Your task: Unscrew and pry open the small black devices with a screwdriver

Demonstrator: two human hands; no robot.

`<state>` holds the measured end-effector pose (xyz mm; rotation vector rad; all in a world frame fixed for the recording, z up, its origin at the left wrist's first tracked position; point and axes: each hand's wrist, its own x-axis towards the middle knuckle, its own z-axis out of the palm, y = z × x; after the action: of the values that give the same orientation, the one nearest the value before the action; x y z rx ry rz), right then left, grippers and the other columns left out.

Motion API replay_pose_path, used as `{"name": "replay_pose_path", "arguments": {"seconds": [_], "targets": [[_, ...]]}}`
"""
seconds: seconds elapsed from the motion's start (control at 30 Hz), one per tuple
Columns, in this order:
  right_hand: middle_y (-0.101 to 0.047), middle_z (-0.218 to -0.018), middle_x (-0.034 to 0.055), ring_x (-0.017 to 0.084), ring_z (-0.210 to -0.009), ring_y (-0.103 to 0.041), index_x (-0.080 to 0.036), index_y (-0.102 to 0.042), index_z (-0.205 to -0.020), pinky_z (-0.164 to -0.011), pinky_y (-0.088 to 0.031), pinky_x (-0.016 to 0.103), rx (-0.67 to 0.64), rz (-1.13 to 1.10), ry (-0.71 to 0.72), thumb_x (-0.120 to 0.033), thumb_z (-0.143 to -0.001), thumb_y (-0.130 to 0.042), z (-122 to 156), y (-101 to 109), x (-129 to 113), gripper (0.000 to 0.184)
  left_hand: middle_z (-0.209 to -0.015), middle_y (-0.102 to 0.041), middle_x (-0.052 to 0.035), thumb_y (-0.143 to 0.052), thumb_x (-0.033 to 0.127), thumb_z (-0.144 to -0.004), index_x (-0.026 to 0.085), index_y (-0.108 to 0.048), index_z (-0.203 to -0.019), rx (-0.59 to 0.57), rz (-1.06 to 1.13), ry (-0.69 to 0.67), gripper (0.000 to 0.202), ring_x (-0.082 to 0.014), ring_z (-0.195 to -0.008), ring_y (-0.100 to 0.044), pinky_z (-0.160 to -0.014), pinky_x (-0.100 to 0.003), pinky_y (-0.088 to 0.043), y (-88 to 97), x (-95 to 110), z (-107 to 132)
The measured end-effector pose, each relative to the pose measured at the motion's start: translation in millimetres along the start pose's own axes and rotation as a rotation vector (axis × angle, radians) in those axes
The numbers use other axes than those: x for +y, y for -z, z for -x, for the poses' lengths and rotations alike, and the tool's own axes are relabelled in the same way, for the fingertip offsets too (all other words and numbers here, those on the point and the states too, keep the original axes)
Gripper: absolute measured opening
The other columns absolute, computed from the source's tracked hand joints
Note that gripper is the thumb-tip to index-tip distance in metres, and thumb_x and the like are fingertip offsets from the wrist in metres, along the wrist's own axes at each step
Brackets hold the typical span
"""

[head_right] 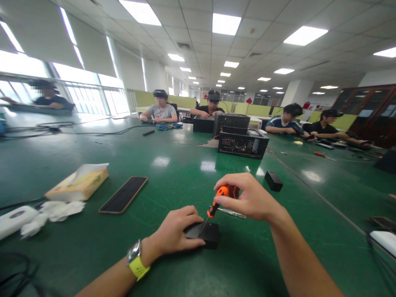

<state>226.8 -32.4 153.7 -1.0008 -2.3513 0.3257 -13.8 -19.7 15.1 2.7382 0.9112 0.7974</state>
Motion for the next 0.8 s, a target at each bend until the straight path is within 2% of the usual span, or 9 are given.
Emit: {"name": "replay_pose_path", "arguments": {"seconds": [0.17,0.8], "targets": [[-0.070,-0.079,0.0030,0.015,-0.068,-0.062,-0.017,-0.070,-0.091,-0.062,-0.046,0.025,-0.023,0.013,0.002,-0.033,-0.086,-0.065,-3.4,-6.1,-3.3,0.017,-0.088,-0.061,-0.0044,-0.070,0.058,-0.077,0.021,-0.071,-0.100,0.005,-0.002,-0.008,0.043,-0.0197,-0.078,-0.060,-0.065,-0.026,-0.047,0.3,-0.1,0.0],[-0.069,-0.077,0.0023,0.015,-0.067,-0.060,-0.018,-0.070,-0.090,-0.060,-0.045,0.024,-0.017,0.026,0.007,-0.032,-0.086,-0.065,-3.4,-4.8,-2.8,0.016,-0.087,-0.063,-0.0048,-0.072,0.055,-0.077,0.020,-0.070,-0.097,-0.012,-0.016,0.003,0.040,-0.0209,-0.078,-0.060,-0.064,-0.027,-0.045,2.8,2.5,-0.7]]}}
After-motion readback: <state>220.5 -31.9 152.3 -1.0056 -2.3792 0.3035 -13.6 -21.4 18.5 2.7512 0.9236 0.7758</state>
